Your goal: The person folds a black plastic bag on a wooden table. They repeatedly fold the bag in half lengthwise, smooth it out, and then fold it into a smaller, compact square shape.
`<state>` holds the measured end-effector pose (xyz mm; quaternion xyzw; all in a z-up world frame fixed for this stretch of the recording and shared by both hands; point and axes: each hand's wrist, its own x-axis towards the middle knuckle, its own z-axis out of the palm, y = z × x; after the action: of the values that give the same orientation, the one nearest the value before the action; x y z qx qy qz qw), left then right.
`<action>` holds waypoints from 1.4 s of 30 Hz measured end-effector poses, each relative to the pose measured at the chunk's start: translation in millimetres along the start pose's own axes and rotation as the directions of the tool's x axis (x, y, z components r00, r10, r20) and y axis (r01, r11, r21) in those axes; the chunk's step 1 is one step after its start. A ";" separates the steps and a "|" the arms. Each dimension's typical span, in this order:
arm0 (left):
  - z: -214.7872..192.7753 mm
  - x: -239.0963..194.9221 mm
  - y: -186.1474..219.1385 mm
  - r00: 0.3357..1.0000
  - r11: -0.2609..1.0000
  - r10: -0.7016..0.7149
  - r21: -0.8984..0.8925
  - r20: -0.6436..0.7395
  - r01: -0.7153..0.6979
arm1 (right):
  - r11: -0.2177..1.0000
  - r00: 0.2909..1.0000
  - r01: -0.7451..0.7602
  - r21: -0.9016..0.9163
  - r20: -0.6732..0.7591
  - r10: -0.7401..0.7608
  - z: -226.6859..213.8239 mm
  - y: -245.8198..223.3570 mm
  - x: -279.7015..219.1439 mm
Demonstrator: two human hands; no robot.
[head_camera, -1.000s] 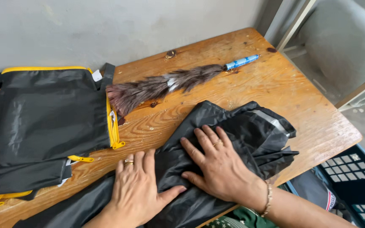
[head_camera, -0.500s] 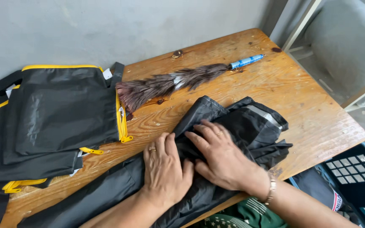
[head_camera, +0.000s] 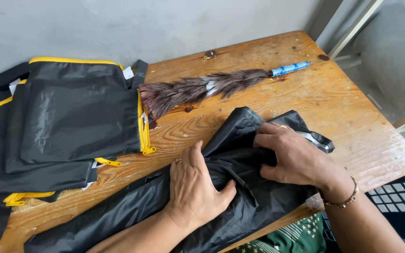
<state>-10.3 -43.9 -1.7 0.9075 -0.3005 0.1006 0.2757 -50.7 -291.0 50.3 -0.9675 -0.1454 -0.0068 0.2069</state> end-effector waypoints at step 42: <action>-24.7 -8.5 15.5 0.812 0.806 0.584 -0.126 0.008 -0.579 | 0.950 0.996 0.090 -0.299 0.007 -0.092 2.0 -23.8 22.2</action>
<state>-26.8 -36.2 22.5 0.7561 -0.5756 0.1411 0.2776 -36.3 -263.2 59.5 -0.9798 -0.1864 -0.0418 0.0584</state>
